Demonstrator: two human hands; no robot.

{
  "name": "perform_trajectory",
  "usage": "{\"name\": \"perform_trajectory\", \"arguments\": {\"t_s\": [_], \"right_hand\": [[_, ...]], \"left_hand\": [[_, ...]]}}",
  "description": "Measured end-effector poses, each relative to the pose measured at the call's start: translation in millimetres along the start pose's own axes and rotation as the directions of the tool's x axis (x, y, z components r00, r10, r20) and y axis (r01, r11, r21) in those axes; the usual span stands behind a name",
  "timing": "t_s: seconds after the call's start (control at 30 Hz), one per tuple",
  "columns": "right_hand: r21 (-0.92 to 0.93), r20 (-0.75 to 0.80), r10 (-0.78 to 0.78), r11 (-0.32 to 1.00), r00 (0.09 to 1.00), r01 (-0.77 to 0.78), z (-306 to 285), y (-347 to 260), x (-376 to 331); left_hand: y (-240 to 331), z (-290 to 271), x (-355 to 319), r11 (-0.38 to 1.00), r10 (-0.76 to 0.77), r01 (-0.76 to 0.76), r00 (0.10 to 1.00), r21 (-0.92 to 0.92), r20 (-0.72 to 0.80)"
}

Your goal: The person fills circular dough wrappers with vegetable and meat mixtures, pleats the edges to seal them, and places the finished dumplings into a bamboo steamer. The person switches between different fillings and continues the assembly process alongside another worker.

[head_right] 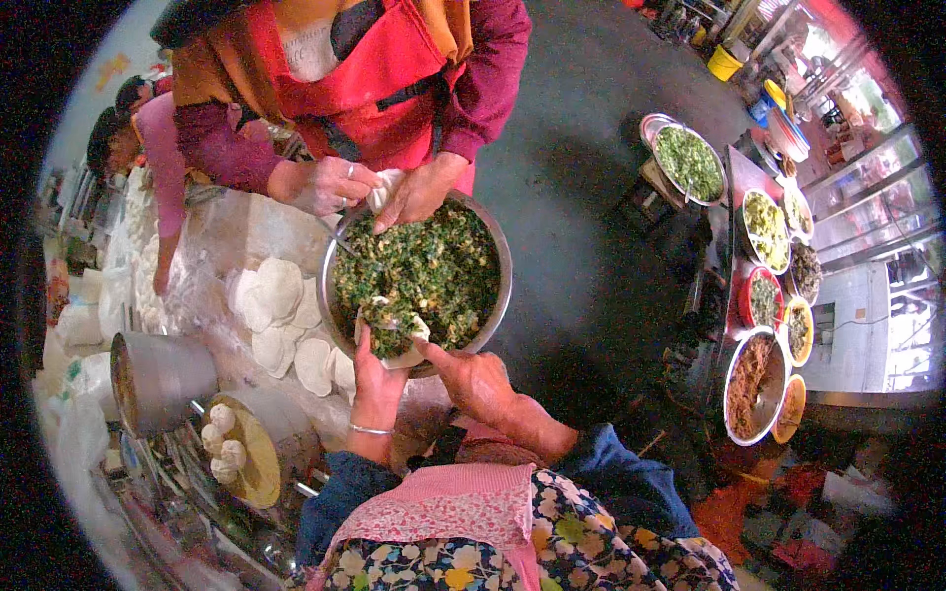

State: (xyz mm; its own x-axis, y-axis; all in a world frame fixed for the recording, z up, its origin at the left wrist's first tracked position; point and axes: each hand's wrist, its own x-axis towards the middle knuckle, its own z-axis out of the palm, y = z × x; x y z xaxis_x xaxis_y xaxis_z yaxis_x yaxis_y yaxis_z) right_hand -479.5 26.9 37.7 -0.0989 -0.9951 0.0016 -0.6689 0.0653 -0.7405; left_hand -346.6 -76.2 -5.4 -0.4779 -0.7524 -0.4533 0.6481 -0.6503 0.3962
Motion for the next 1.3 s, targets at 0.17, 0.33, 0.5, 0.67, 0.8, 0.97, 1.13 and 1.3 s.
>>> {"name": "perform_trajectory", "arguments": {"t_s": [0.17,0.33,0.5,0.67,0.8,0.97,1.13,1.3], "right_hand": [[0.199,-0.077,0.086,0.977,0.993,-0.069,-5.1,-0.1,-1.8],[0.173,-0.197,0.138,0.979,0.971,-0.104,-11.3,22.3,-5.5],[-0.397,-0.214,0.062,0.906,0.975,-0.144,-40.1,44.3,9.1],[-0.184,-0.159,-0.128,0.978,0.979,0.098,-29.6,30.1,25.9],[0.645,0.101,0.049,0.757,0.994,-0.103,2.7,35.9,38.6],[0.968,0.161,0.130,0.174,0.978,-0.182,12.3,33.1,53.4],[0.951,0.143,0.181,0.247,0.973,-0.186,6.6,29.8,60.6],[0.957,0.060,0.160,0.273,0.985,-0.103,8.8,34.2,60.3]], "left_hand": [[0.4,2.3,-3.1,0.999,0.009,-0.008,1.000,-0.041,0.012],[0.0,8.2,-2.1,0.993,0.004,0.002,0.999,-0.121,0.047],[2.7,-8.3,-0.2,0.976,-0.072,0.094,0.991,-0.195,0.116],[2.9,-1.3,-4.1,0.956,-0.112,0.155,0.977,-0.248,0.179],[3.0,16.8,-9.2,0.954,-0.091,0.138,0.979,-0.267,0.181],[8.6,23.3,-11.7,0.977,-0.104,0.114,0.992,-0.181,0.064],[8.1,29.9,-13.3,0.982,-0.130,0.134,0.991,-0.137,0.033],[6.5,31.5,-10.3,0.992,-0.123,0.124,0.992,-0.027,0.029]]}}
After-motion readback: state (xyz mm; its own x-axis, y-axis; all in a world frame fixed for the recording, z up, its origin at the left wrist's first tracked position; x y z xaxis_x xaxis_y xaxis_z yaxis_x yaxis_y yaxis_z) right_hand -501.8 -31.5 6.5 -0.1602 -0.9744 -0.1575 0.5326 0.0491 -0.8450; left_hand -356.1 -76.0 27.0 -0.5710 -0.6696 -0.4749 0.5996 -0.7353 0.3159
